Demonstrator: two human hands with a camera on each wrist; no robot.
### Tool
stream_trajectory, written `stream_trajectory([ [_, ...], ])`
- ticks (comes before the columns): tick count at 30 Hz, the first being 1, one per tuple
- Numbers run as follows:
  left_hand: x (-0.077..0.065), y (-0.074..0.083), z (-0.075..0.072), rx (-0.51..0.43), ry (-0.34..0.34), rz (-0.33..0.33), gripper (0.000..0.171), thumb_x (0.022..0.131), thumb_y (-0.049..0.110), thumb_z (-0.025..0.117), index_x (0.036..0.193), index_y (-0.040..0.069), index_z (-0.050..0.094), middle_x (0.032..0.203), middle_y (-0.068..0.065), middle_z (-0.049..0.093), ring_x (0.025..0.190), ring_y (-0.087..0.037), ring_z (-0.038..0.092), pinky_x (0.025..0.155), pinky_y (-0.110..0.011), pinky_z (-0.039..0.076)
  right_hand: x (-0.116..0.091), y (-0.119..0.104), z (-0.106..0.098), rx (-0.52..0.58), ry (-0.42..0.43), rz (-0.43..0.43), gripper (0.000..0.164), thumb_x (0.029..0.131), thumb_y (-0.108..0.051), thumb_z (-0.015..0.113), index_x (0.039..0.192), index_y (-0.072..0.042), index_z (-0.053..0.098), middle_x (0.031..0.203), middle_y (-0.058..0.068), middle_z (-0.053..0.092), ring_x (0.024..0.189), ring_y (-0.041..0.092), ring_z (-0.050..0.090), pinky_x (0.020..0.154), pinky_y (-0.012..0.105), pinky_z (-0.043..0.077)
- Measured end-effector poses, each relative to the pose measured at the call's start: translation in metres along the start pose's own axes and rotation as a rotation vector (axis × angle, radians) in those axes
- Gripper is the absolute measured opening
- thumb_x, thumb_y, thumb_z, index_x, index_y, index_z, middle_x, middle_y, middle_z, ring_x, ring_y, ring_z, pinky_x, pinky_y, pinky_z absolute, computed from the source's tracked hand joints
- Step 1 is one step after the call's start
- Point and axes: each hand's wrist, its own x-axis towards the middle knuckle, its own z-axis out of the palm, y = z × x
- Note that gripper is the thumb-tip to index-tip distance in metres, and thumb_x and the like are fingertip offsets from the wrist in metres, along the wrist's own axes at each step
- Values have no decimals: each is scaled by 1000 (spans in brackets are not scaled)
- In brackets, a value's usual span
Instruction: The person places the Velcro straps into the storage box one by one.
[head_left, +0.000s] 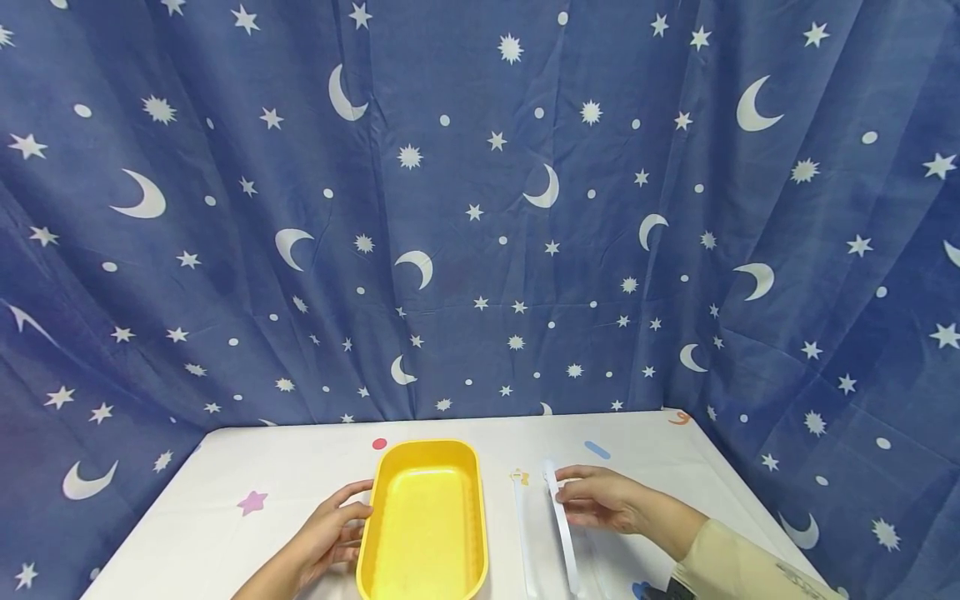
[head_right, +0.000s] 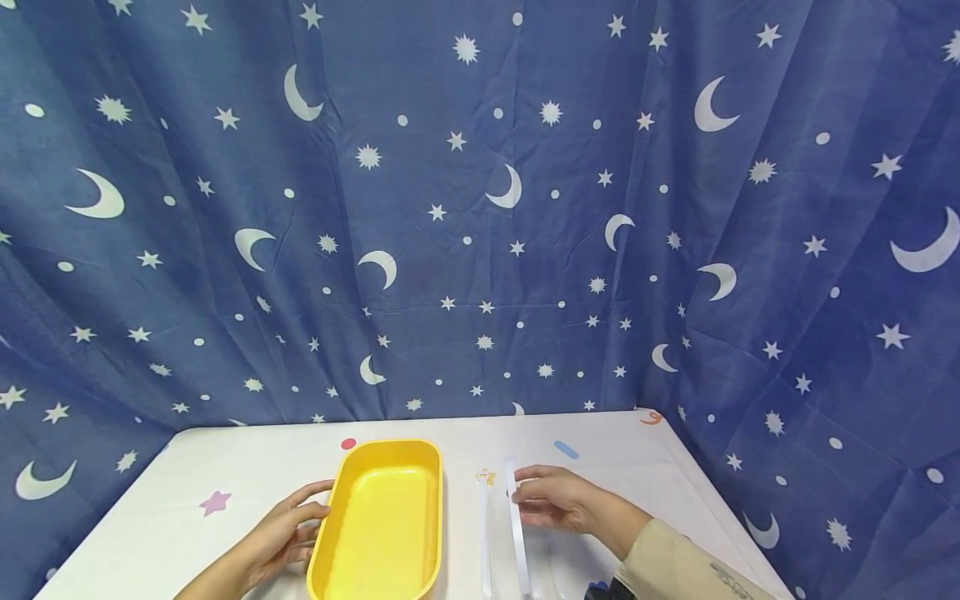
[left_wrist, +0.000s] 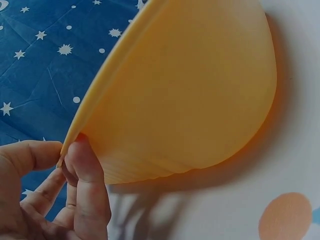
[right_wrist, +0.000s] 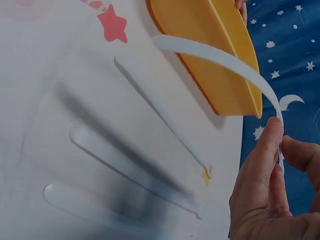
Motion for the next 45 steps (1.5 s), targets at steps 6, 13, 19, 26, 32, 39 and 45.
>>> stream_trajectory([
  [6,1,0,-1,1,-13,0,68,93,21,61,152,8,29,97,-10,71,80,-18,71,67,-33,62,3,-4,7,11,-29,-6,44,80,2,68,123,-1,56,85,3,63,75,11,62,66,23,60],
  [13,1,3,-1,4,-18,-1,69,93,20,61,152,7,28,97,-10,71,80,-17,71,66,-33,62,6,-9,15,-4,-43,-11,46,80,1,69,124,-2,55,83,2,62,74,9,62,66,23,60],
  [19,1,4,-1,1,-39,3,69,94,21,61,152,6,27,96,-9,71,78,-17,71,65,-31,62,9,-11,23,-17,-45,-4,46,80,3,68,124,-1,56,89,4,61,76,11,62,68,24,60],
  [26,1,2,-2,6,-44,-1,69,95,22,60,152,6,26,97,-9,72,80,-19,72,66,-32,62,12,-15,34,-19,-34,16,46,80,5,68,124,-1,57,89,6,63,76,12,64,69,27,61],
  [32,2,2,-3,10,-37,-5,68,95,22,60,152,7,26,98,-10,72,82,-20,72,68,-34,62,15,-20,45,-36,-23,29,47,80,4,70,125,-2,58,89,7,67,77,15,66,72,30,62],
  [39,2,2,-3,10,-37,-6,69,95,22,60,153,6,25,98,-9,72,81,-19,72,67,-33,62,19,-23,60,-26,-52,21,44,81,5,69,124,-1,59,91,8,67,80,16,67,75,34,61],
  [45,1,0,-5,5,-45,-11,69,95,21,60,153,7,25,96,-9,72,80,-19,72,67,-34,62,23,-25,75,-49,-71,35,45,82,2,71,125,-2,59,93,9,68,79,16,69,74,33,61],
])
